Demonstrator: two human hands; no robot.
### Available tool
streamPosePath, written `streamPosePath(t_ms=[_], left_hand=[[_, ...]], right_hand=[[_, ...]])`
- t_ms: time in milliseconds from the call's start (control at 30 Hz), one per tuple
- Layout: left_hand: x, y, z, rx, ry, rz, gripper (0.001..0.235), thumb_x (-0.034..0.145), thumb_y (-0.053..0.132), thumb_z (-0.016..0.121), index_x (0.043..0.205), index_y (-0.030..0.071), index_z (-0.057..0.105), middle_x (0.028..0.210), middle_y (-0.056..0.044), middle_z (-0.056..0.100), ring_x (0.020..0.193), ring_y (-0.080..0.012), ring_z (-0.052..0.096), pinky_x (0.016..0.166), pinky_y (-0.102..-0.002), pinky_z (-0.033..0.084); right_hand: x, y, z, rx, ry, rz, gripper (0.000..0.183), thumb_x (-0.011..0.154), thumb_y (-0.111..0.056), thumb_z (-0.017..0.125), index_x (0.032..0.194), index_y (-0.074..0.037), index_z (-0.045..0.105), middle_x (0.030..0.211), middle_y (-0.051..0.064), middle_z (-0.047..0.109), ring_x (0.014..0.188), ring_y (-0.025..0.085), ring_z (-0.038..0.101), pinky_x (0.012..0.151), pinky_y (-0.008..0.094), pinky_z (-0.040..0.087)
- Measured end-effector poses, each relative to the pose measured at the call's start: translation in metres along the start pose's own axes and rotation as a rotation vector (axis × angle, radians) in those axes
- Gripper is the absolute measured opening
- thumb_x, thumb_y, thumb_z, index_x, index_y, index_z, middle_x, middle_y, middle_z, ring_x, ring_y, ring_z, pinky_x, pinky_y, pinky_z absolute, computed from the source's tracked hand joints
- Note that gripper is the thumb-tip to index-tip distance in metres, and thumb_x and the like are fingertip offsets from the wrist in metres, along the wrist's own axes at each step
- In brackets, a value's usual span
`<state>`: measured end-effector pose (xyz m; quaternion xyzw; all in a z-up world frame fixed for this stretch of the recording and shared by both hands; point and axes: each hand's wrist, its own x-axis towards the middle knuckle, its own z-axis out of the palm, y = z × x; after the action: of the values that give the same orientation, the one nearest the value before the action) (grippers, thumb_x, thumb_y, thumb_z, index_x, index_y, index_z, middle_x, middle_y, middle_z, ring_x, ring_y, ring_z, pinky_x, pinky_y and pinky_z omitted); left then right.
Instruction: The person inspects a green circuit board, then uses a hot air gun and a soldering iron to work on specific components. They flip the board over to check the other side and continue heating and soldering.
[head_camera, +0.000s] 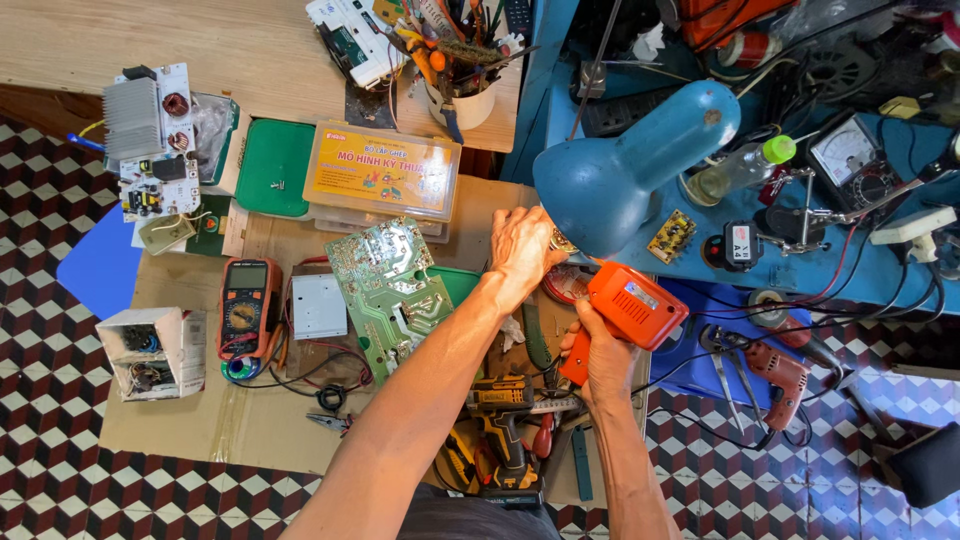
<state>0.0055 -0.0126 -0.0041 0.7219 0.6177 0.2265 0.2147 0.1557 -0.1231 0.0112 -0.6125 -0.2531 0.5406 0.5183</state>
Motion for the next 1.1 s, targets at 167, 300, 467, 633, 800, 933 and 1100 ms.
streamPosePath(t_ms=[167, 300, 467, 633, 800, 933, 1100], left_hand=[[0.002, 0.002, 0.0, 0.007, 0.024, 0.048, 0.05, 0.069, 0.02, 0.089, 0.115, 0.01, 0.072, 0.11, -0.011, 0.069, 0.108, -0.0293, 0.06, 0.094, -0.047, 0.04], [-0.006, 0.014, -0.018, -0.026, 0.095, 0.097, 0.066, 0.064, 0.026, 0.089, 0.12, 0.004, 0.062, 0.111, -0.014, 0.068, 0.111, -0.0337, 0.06, 0.091, -0.049, 0.043], [-0.084, 0.043, -0.056, -0.244, 0.252, 0.101, 0.051, 0.085, 0.033, 0.08, 0.126, 0.006, 0.066, 0.129, -0.014, 0.069, 0.122, -0.0306, 0.063, 0.106, -0.046, 0.044], [-0.223, -0.003, -0.109, -0.477, 0.445, -0.272, 0.026, 0.099, 0.025, 0.069, 0.118, 0.009, 0.074, 0.116, -0.01, 0.076, 0.103, -0.0214, 0.074, 0.087, -0.035, 0.06], [-0.248, -0.075, -0.12, -0.741, 0.522, -0.729, 0.039, 0.095, 0.031, 0.069, 0.12, 0.001, 0.067, 0.102, -0.008, 0.075, 0.092, -0.0143, 0.072, 0.08, -0.027, 0.057], [-0.23, -0.099, -0.105, -0.982, 0.362, -0.679, 0.053, 0.092, 0.035, 0.075, 0.128, 0.0, 0.058, 0.103, -0.01, 0.075, 0.097, -0.0122, 0.071, 0.081, -0.025, 0.055], [-0.213, -0.106, -0.101, -1.125, 0.089, -0.876, 0.05, 0.087, 0.031, 0.078, 0.125, 0.002, 0.065, 0.104, -0.008, 0.075, 0.091, -0.0133, 0.066, 0.08, -0.028, 0.051]], right_hand=[[-0.011, -0.01, -0.012, 0.023, 0.042, -0.051, 0.027, 0.087, -0.014, 0.075, 0.111, -0.005, 0.065, 0.085, 0.011, 0.072, 0.05, 0.018, 0.063, 0.043, 0.03, 0.051], [-0.025, -0.024, -0.026, -0.03, 0.057, -0.081, 0.032, 0.089, -0.013, 0.075, 0.118, -0.006, 0.062, 0.091, 0.01, 0.07, 0.053, 0.018, 0.063, 0.044, 0.032, 0.05], [-0.057, -0.02, -0.045, -0.009, -0.038, -0.179, 0.025, 0.099, -0.009, 0.073, 0.12, 0.001, 0.063, 0.1, 0.015, 0.07, 0.063, 0.018, 0.065, 0.056, 0.031, 0.055], [-0.094, -0.011, -0.037, -0.071, -0.151, -0.102, 0.024, 0.096, -0.011, 0.069, 0.117, -0.001, 0.064, 0.097, 0.016, 0.071, 0.064, 0.019, 0.067, 0.053, 0.031, 0.056], [-0.125, -0.003, 0.001, -0.093, -0.207, -0.002, 0.03, 0.088, -0.013, 0.071, 0.114, 0.0, 0.064, 0.087, 0.013, 0.071, 0.062, 0.018, 0.068, 0.045, 0.034, 0.057], [-0.138, 0.009, 0.03, -0.173, -0.192, 0.082, 0.033, 0.089, -0.014, 0.074, 0.116, 0.005, 0.068, 0.076, 0.012, 0.068, 0.063, 0.018, 0.068, 0.052, 0.031, 0.056], [-0.154, 0.024, 0.047, -0.284, -0.164, 0.004, 0.031, 0.091, -0.014, 0.074, 0.115, 0.004, 0.069, 0.074, 0.01, 0.069, 0.063, 0.016, 0.067, 0.059, 0.027, 0.057]])
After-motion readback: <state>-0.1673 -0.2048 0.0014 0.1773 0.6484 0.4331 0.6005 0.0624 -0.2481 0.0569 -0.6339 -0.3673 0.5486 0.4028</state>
